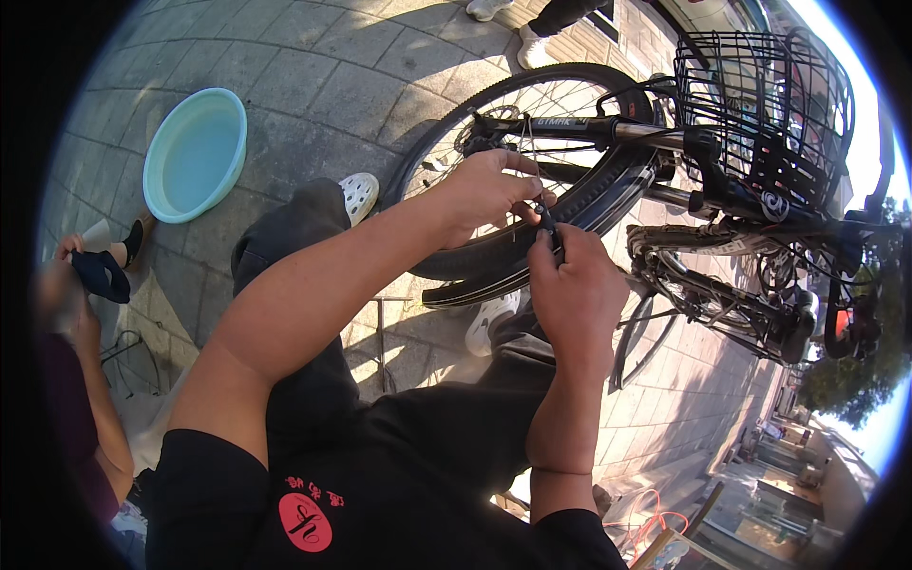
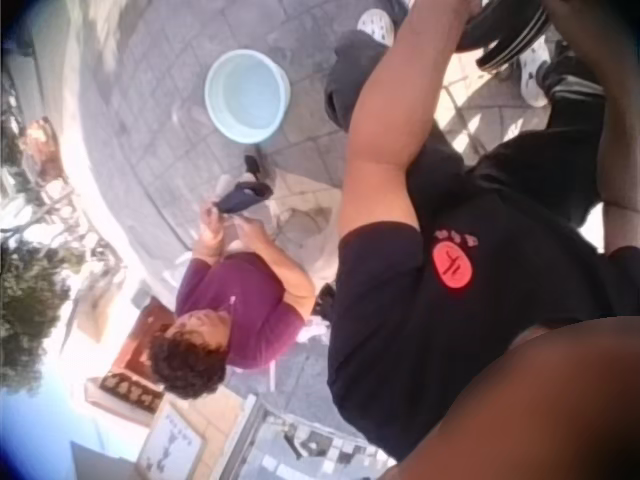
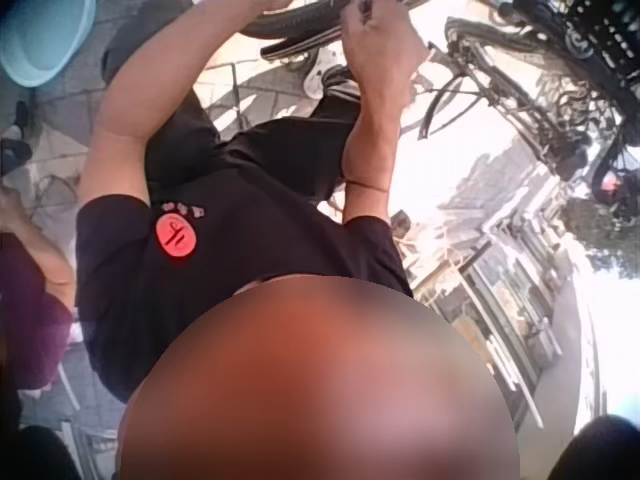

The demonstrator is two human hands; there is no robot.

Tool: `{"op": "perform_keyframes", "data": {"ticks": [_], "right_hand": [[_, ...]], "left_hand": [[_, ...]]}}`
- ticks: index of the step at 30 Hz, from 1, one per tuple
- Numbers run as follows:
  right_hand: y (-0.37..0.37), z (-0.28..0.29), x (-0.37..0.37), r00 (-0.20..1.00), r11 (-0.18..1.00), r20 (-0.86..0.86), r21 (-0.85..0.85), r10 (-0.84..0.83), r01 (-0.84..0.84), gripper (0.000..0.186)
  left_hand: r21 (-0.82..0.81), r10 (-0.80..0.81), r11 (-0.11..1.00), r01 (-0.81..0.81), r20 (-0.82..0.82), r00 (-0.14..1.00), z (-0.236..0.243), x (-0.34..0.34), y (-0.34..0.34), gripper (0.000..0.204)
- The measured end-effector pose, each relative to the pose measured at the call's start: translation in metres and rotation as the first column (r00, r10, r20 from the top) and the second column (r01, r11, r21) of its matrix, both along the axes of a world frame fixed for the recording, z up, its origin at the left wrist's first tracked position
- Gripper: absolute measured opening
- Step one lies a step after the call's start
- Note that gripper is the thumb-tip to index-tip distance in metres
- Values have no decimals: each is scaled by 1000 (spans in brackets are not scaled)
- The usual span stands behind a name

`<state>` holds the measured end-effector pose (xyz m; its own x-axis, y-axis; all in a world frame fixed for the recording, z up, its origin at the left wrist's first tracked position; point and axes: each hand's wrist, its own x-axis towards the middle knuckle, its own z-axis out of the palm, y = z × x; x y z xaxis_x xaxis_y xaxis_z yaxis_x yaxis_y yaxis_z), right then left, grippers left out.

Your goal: The person removes the inner tube from a bicycle tire, inspects it, and then reinserts it into the tire. The person uses their hands to manipulate the tire and tube.

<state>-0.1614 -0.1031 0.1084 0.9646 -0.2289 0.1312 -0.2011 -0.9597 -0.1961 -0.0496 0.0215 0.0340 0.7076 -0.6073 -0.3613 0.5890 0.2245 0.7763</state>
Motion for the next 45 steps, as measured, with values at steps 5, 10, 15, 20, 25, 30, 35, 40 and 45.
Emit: {"op": "perform_keyframes", "data": {"ticks": [5, 10, 15, 20, 25, 30, 35, 40, 45], "right_hand": [[1, 0, 0, 1000, 999, 3, 29, -27, 27, 25], [-1, -1, 0, 1000, 998, 22, 63, -19, 18, 26], [-2, -4, 0, 999, 995, 47, 97, -28, 23, 28], [-5, -5, 1, 998, 980, 52, 199, -37, 26, 29], [-6, -6, 2, 999, 973, 17, 225, -51, 46, 29], [-3, -13, 2, 992, 997, 125, 76, -11, 2, 27], [2, -20, 2, 988, 1000, 152, 28, 1, -5, 29], [4, -18, 5, 995, 948, 11, 305, -103, 95, 31], [5, -26, 2, 990, 970, 131, 244, -55, 22, 24]], "left_hand": [[-9, -17, 1000, 17, -17, 1000, 2, 1, 0, 45], [-3, -34, 999, 34, 5, 999, -2, 2, -1, 30], [5, -25, 1000, 25, 11, 1000, -1, 1, -2, 21], [19, -17, 1000, 17, 21, 1000, -4, 2, -4, 21], [22, -35, 999, 35, 1, 999, 0, 1, -2, 32], [19, -26, 999, 26, -25, 999, 3, 1, -3, 31], [40, -33, 999, 38, -120, 992, 2, 3, -3, 23], [1, -27, 1000, 28, -228, 973, -12, 7, -9, 13], [66, -28, 997, 45, -245, 969, -8, 10, -14, 16]]}}
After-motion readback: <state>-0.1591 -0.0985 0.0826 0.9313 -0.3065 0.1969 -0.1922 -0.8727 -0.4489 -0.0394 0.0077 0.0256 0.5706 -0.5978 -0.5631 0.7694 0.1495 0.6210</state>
